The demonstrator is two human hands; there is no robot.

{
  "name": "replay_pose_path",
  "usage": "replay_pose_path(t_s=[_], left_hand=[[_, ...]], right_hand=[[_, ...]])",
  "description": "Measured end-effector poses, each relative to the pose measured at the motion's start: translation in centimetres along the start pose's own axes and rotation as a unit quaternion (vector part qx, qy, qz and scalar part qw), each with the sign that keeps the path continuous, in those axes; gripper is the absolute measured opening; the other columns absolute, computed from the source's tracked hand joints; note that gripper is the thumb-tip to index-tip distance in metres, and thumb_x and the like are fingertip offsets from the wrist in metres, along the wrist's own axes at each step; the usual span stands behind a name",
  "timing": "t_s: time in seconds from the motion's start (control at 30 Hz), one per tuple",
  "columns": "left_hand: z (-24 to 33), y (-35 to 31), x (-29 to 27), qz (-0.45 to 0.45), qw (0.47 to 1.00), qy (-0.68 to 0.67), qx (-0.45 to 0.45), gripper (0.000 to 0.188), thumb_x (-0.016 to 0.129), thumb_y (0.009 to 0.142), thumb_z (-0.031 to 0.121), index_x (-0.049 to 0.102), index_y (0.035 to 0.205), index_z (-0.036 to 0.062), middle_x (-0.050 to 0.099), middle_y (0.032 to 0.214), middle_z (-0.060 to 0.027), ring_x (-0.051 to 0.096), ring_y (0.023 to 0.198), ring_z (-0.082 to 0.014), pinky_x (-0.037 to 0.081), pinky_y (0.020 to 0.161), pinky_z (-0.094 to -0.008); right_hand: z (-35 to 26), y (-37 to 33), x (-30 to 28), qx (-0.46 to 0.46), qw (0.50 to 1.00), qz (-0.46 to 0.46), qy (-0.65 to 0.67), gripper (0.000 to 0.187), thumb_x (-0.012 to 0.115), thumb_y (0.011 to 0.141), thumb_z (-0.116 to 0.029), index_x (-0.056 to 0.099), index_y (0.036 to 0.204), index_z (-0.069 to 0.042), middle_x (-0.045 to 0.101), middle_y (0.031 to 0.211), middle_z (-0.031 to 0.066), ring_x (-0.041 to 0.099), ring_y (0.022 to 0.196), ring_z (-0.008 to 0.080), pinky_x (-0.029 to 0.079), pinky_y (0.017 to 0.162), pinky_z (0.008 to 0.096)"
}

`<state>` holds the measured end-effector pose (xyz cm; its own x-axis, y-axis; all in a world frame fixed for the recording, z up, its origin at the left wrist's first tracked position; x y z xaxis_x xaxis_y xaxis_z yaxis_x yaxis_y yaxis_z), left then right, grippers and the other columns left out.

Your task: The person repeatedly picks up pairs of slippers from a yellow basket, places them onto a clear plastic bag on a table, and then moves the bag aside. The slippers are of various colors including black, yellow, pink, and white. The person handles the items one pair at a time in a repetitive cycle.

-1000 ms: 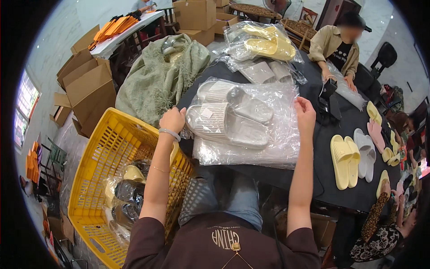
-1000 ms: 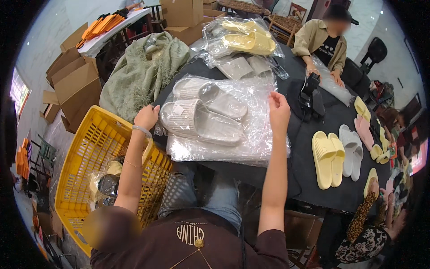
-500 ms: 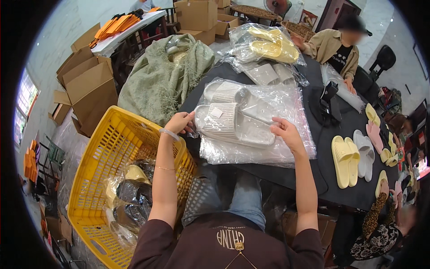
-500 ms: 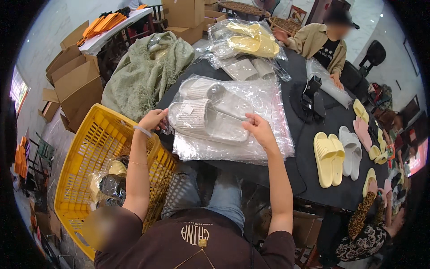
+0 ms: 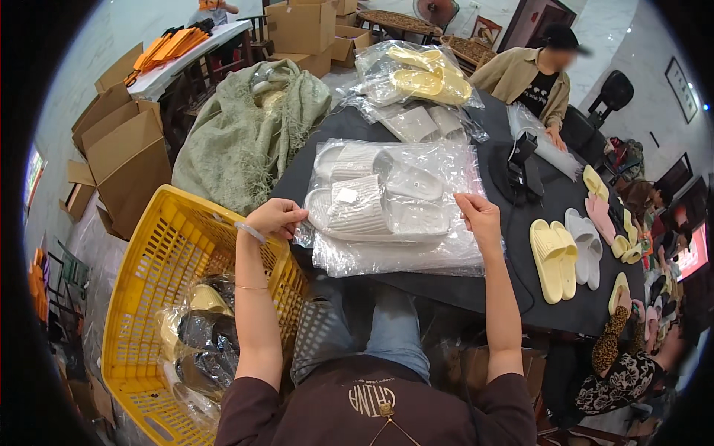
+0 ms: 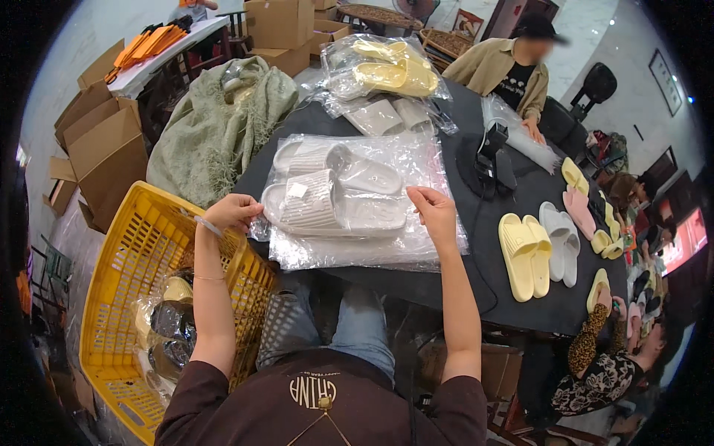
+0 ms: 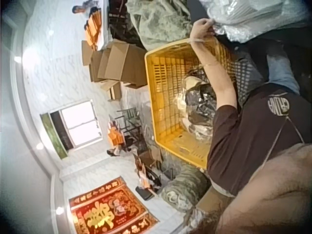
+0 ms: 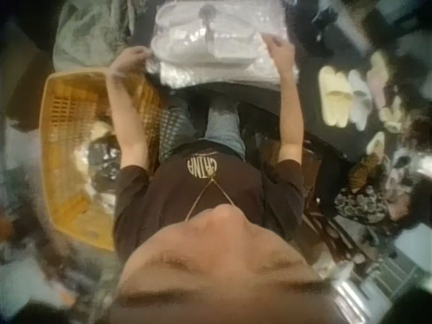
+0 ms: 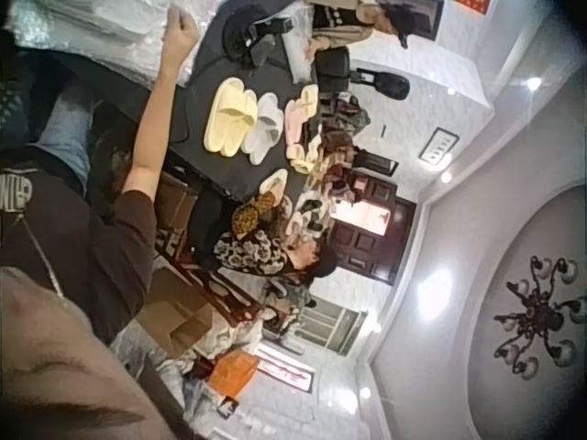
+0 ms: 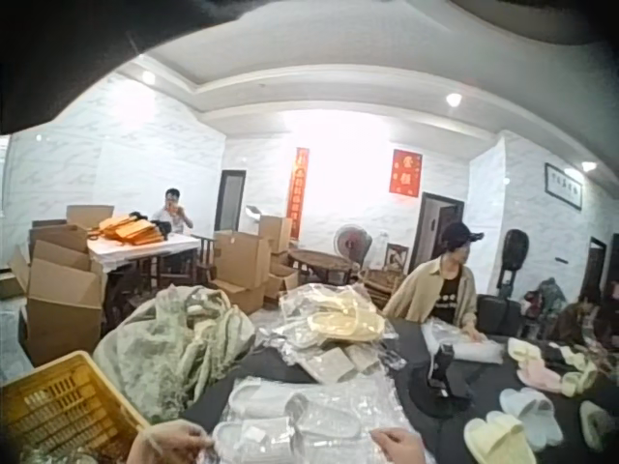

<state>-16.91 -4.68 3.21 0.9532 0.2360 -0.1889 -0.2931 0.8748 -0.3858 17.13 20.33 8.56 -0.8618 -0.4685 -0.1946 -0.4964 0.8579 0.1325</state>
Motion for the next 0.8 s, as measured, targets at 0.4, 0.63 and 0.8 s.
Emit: replay_pose_path(t_s=[0.4,0.63,0.8], left_hand=[[1.9,-0.7,2.1,-0.056,0.998,0.027,-0.002,0.026,0.068,0.085,0.03,0.063,0.077,0.0054,0.067,0.07,-0.0028,0.065,0.06,-0.0098,0.041,0.04,-0.0193],[2.0,-0.3,3.0,-0.058,0.994,0.076,-0.057,0.03,0.07,0.083,0.034,0.065,0.077,0.0047,0.068,0.073,-0.0051,0.068,0.063,-0.0126,0.042,0.042,-0.0209],[1.0,0.3,2.8,-0.077,0.993,0.073,-0.052,0.029,0.067,0.085,0.033,0.064,0.079,0.0046,0.068,0.073,-0.0057,0.068,0.064,-0.0132,0.043,0.043,-0.0211]], right_hand=[[-3.8,2.0,-2.7,-0.161,0.983,0.055,-0.065,0.025,0.067,0.087,-0.025,0.07,0.096,-0.002,0.052,0.061,-0.0066,0.04,0.054,0.0013,0.032,0.048,0.0185],[2.7,2.2,-8.7,-0.038,0.995,-0.064,-0.07,0.037,0.057,0.093,-0.033,0.066,0.103,0.001,0.064,0.081,0.0043,0.057,0.071,0.0083,0.046,0.066,0.0219],[6.0,1.5,-10.2,0.143,0.978,-0.08,-0.133,0.038,0.053,0.094,-0.032,0.063,0.097,0.005,0.064,0.08,0.0067,0.059,0.063,0.01,0.048,0.055,0.0213]])
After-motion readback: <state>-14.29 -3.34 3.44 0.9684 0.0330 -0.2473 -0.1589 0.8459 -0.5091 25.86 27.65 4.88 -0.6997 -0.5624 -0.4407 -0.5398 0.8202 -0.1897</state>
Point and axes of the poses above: each hand's wrist, its own y-axis towards the middle knuckle, its own x-axis out of the palm, z = x × y, the point moved 4 cm from there along y, towards the middle knuckle
